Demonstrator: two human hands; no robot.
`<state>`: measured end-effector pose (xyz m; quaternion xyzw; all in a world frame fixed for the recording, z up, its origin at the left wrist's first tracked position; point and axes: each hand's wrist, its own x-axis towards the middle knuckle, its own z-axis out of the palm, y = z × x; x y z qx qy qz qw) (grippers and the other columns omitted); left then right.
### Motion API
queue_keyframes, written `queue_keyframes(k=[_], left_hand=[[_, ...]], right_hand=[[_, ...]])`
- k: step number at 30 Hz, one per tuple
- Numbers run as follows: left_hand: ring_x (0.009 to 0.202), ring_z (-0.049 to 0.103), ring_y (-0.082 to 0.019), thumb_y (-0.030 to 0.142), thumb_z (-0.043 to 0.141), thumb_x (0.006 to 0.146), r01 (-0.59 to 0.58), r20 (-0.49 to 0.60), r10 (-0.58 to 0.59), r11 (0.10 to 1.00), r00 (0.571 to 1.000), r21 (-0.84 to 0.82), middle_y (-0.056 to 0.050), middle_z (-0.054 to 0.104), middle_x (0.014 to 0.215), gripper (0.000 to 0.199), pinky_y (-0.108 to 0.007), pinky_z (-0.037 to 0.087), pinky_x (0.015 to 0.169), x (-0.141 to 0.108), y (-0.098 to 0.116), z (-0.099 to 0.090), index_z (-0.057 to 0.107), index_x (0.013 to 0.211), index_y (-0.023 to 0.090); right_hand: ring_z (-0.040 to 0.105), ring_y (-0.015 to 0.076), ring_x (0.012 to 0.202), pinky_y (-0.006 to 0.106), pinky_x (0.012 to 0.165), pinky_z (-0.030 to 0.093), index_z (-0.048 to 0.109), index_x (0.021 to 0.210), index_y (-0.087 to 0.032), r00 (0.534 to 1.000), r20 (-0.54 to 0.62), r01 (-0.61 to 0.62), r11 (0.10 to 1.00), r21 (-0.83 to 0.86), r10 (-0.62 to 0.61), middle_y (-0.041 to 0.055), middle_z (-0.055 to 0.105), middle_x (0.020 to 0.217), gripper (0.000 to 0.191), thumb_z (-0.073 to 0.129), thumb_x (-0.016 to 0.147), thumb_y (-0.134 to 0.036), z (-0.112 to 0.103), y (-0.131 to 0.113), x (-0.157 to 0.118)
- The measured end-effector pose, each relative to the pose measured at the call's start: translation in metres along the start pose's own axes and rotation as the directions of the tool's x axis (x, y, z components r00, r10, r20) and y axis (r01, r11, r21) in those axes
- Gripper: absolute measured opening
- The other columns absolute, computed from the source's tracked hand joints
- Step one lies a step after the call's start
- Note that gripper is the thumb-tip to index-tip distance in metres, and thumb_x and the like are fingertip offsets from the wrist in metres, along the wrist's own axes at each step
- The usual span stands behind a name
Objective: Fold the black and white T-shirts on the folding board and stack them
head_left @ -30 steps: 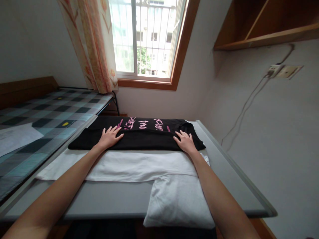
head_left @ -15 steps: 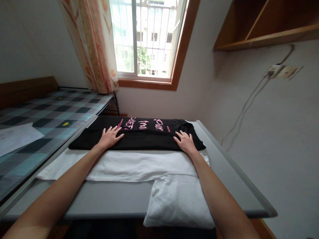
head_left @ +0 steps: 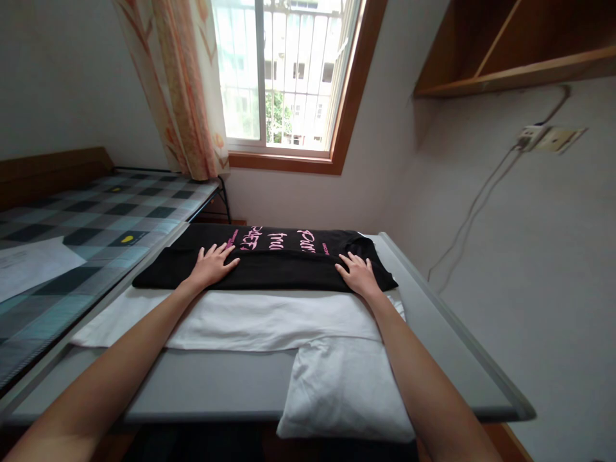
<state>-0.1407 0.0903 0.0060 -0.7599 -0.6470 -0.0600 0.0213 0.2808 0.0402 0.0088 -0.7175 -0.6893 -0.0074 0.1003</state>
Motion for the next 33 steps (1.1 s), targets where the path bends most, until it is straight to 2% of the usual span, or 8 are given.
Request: queue_keyframes(k=[33], left_hand=[[0.142, 0.026, -0.032, 0.059, 0.03, 0.094, 0.002, 0.009, -0.003, 1.0, 1.0, 0.009, -0.007, 0.033, 0.155, 0.064, -0.057, 0.016, 0.114, 0.0003, 0.0002, -0.0012, 0.037, 0.147, 0.025]], right_hand=[[0.034, 0.0253, 0.138, 0.052, 0.115, 0.016, 0.047, 0.141, -0.023, 1.0, 0.0, 0.002, 1.0, -0.01, -0.002, 0.0114, 0.04, 0.15, 0.052, 0.035, 0.097, -0.047, -0.0006, -0.0004, -0.0001]])
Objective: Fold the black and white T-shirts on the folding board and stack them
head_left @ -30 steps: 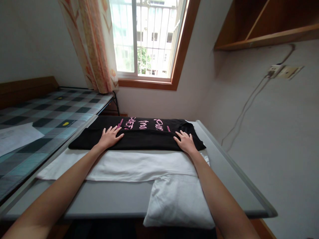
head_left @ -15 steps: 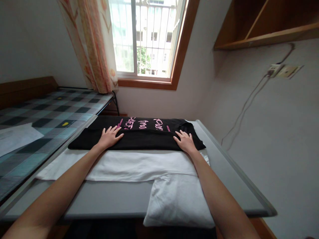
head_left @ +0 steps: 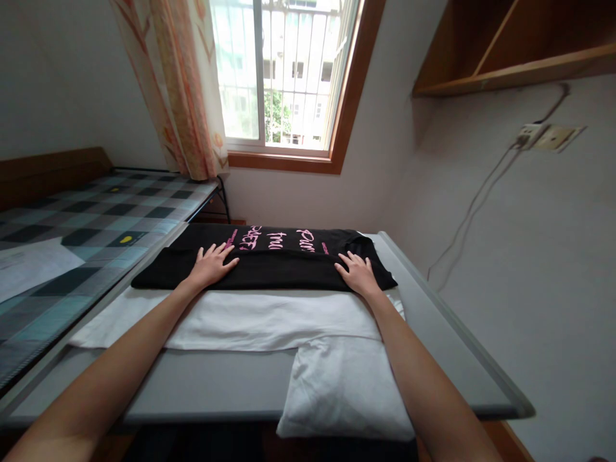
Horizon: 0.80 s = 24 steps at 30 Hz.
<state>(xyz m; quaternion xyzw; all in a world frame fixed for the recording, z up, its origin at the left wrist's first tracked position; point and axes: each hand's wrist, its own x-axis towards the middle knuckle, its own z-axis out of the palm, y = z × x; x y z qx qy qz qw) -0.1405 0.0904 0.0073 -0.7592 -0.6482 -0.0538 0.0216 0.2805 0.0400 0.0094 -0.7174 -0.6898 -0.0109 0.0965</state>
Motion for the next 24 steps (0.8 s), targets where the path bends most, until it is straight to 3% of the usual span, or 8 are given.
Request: queue_keyframes(k=[24], left_hand=[[0.142, 0.027, -0.032, 0.058, 0.03, 0.093, -0.005, -0.011, 0.005, 1.0, 1.0, -0.004, -0.007, 0.034, 0.154, 0.064, -0.057, 0.016, 0.114, 0.0006, -0.0015, 0.0026, 0.037, 0.147, 0.025]], right_hand=[[0.035, 0.0246, 0.138, 0.052, 0.115, 0.016, 0.047, 0.141, -0.022, 1.0, -0.006, 0.003, 1.0, 0.016, -0.003, 0.0125, 0.04, 0.15, 0.052, 0.037, 0.097, -0.046, -0.0012, -0.0008, -0.001]])
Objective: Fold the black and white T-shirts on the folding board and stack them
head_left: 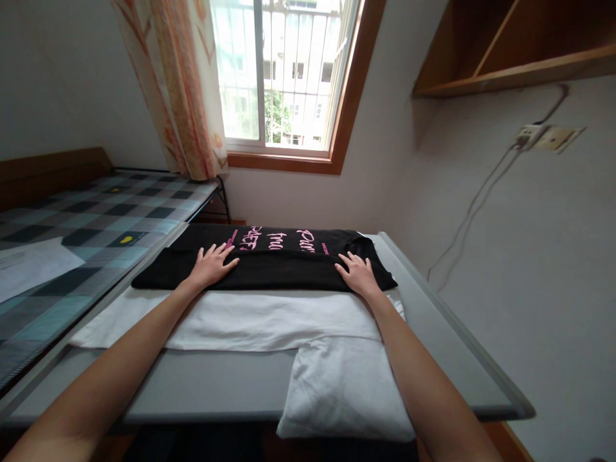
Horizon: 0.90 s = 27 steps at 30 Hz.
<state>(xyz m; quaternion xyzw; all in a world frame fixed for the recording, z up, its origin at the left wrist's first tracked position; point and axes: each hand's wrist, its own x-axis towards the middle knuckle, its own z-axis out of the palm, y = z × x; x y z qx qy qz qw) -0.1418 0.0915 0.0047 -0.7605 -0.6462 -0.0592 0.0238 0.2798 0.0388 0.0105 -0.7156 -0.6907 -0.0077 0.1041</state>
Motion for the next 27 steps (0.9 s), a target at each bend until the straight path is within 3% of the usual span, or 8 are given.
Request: queue_keyframes(k=[27], left_hand=[[0.142, 0.027, -0.033, 0.059, 0.029, 0.093, -0.006, -0.005, 0.006, 1.0, 1.0, -0.008, -0.007, 0.034, 0.154, 0.064, -0.057, 0.016, 0.113, 0.0005, -0.0002, 0.0, 0.038, 0.147, 0.025]], right_hand=[[0.035, 0.0242, 0.138, 0.052, 0.115, 0.015, 0.048, 0.141, -0.022, 1.0, -0.002, 0.003, 1.0, 0.004, -0.003, 0.0126, 0.04, 0.15, 0.052, 0.037, 0.097, -0.046, 0.0009, 0.0009, 0.0006]])
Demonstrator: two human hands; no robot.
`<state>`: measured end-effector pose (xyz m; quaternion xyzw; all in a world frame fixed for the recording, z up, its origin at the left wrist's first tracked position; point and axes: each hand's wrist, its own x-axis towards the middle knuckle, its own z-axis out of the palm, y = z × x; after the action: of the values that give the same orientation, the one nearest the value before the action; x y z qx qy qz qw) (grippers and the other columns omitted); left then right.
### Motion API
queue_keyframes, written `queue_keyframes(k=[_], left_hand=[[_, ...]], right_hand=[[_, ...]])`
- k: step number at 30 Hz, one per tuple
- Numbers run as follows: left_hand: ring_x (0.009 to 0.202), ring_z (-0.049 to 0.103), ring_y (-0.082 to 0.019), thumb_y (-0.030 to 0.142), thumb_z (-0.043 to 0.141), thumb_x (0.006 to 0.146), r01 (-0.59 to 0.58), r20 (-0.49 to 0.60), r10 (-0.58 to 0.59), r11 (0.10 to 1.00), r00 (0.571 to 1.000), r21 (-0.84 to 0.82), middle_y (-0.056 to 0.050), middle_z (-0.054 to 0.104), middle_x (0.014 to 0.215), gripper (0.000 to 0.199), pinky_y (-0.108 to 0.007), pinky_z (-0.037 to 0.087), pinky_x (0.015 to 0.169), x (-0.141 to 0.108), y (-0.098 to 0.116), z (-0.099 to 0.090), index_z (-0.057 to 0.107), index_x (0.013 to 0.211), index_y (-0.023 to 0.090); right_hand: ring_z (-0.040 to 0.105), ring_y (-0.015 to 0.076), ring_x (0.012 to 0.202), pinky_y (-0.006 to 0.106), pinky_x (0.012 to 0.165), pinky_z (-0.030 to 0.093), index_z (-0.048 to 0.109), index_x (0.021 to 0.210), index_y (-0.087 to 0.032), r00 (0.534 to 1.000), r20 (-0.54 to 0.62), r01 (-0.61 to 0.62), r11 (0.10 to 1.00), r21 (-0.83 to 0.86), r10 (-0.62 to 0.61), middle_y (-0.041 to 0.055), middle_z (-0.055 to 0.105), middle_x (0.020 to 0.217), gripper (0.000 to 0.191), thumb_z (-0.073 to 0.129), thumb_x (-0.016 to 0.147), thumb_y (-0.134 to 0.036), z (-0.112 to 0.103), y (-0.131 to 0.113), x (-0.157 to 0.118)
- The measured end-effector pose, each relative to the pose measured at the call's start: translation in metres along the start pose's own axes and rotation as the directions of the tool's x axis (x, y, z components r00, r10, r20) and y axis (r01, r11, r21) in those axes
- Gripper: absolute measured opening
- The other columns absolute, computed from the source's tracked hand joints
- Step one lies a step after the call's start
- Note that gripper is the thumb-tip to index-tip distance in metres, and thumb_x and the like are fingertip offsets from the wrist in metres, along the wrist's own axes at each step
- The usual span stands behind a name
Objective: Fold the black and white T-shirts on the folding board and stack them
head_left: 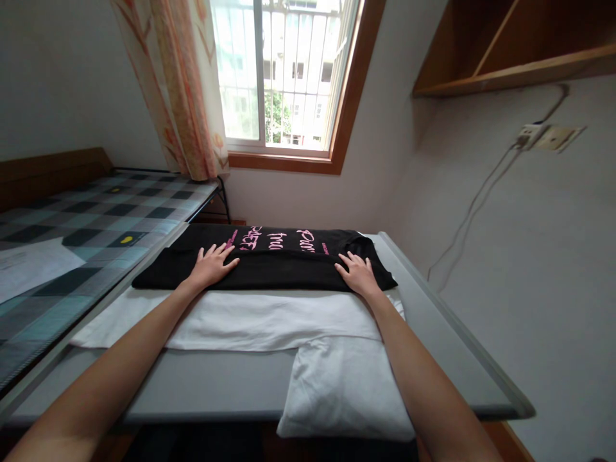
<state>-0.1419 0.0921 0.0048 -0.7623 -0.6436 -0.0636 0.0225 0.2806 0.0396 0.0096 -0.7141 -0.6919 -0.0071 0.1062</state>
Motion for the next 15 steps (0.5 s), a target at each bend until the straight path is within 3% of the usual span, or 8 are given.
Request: queue_keyframes(k=[15], left_hand=[[0.143, 0.026, -0.032, 0.061, 0.029, 0.092, 0.009, 0.014, -0.009, 1.0, 1.0, -0.005, -0.007, 0.033, 0.155, 0.065, -0.056, 0.016, 0.114, -0.0007, 0.0011, -0.0023, 0.038, 0.147, 0.027]], right_hand=[[0.034, 0.0246, 0.138, 0.052, 0.115, 0.015, 0.047, 0.141, -0.023, 1.0, 0.007, -0.004, 1.0, -0.003, 0.004, 0.0122, 0.04, 0.15, 0.052, 0.036, 0.097, -0.047, 0.0001, 0.0, 0.0006]])
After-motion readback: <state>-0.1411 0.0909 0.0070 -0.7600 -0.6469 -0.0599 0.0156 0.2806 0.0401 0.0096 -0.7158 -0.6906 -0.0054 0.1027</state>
